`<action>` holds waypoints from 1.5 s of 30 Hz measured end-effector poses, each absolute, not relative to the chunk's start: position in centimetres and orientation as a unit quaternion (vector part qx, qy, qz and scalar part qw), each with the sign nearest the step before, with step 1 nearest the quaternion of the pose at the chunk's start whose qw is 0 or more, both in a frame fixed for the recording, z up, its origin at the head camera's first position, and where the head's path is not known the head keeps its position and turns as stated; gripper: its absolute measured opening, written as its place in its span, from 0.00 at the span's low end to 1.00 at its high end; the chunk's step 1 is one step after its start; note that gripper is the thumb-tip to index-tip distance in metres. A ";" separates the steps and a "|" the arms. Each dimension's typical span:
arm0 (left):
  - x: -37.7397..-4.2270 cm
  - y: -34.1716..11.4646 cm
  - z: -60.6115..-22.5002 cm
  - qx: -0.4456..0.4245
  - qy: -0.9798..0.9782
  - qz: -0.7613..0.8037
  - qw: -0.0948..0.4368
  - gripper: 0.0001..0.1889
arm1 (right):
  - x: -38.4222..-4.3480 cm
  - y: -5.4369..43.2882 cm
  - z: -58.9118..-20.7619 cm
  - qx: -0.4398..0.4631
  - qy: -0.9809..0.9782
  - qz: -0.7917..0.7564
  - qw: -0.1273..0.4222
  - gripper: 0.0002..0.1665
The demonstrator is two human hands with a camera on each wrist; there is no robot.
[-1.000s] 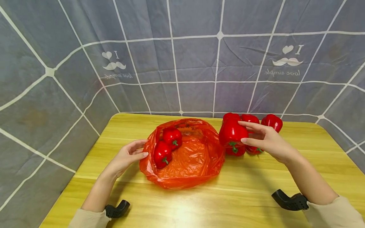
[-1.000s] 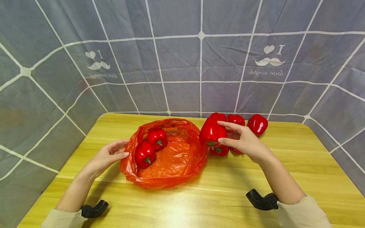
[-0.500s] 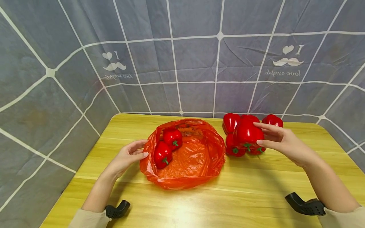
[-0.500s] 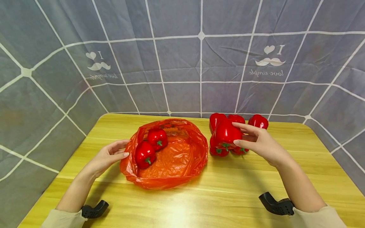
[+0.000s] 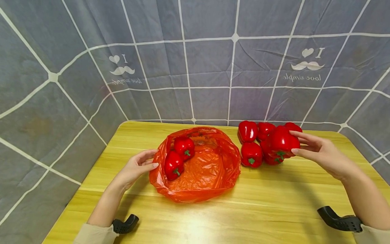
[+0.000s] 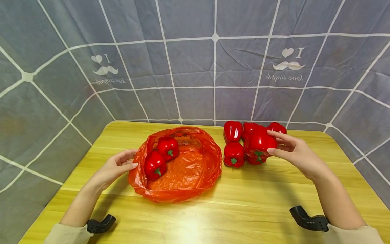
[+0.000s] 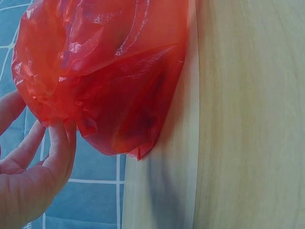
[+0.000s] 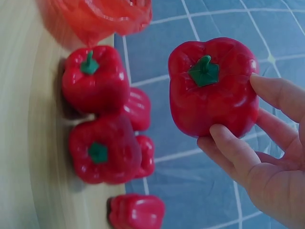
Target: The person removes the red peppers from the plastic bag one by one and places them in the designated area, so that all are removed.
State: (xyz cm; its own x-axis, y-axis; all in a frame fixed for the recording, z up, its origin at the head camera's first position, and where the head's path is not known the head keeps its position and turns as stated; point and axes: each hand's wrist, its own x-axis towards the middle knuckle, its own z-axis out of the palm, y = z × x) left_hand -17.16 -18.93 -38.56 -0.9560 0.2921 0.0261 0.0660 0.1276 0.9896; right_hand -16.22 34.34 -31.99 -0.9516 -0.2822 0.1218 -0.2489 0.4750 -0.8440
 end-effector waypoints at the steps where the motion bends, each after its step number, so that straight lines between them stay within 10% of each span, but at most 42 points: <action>1: -17.2 -18.9 -38.6 0.120 0.746 0.649 0.087 0.28 | -16.3 34.7 -32.1 -0.154 0.858 -0.490 0.017 0.34; 45: -17.2 -18.9 -38.3 0.102 0.751 0.646 0.096 0.28 | -16.5 43.1 -37.7 -0.107 0.770 -0.619 0.112 0.32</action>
